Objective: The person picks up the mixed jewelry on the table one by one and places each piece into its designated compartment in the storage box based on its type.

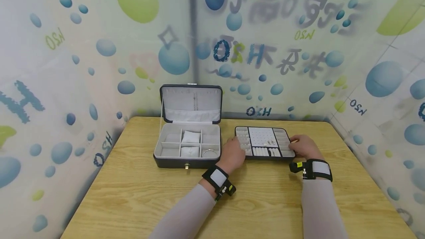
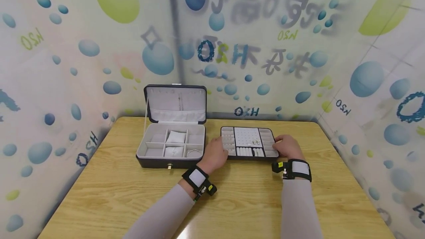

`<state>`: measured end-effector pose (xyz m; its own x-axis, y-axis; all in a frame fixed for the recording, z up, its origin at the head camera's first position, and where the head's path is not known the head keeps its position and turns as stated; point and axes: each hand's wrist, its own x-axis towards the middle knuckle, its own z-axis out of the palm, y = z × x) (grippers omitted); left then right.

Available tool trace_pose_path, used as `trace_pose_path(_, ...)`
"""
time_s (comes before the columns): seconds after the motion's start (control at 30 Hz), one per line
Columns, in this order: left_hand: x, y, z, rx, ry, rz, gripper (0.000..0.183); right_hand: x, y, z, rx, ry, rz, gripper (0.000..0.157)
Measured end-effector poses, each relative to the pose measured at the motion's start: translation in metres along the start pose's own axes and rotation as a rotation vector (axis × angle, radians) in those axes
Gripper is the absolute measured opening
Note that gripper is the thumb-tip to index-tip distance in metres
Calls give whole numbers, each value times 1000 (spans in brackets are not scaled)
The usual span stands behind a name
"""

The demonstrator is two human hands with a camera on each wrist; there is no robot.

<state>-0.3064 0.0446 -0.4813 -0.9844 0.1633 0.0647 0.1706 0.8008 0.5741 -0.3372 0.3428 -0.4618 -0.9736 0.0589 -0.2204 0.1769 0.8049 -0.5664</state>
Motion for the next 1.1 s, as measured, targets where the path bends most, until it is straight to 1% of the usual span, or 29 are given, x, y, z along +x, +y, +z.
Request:
trace_pose_path(0.2,-4,7,-11,-42,1,-7,47,-8,-3,-10,40,-7,-1,51)
trace_pose_path(0.4,-6,12,-20,-39,0,-15,47,-15,-9,-15,80,8,-28,52)
trace_pose_path(0.57,-4,13,-27,-52,7,-4,46,-16,-12,-20,79,12,-38,51)
trace_pose_path(0.67,-6,14,-30,-49,1,-8,47,-17,-14,-24,66,2,-55,52)
trace_pose_path(0.73,-9,14,-31,-20,-5,8,48,-18,-16,-27,52,-2,-69,52)
trace_pose_path(0.9,-21,11,-40,35,-8,79,55,-22,-26,-31,24,-3,-99,49)
trace_pose_path(1.0,-27,6,-46,26,8,85,58,-24,-33,-31,16,-10,-113,49)
trace_pose_path(1.1,-30,-1,-50,24,27,85,59,-25,-40,-28,3,-5,-127,47)
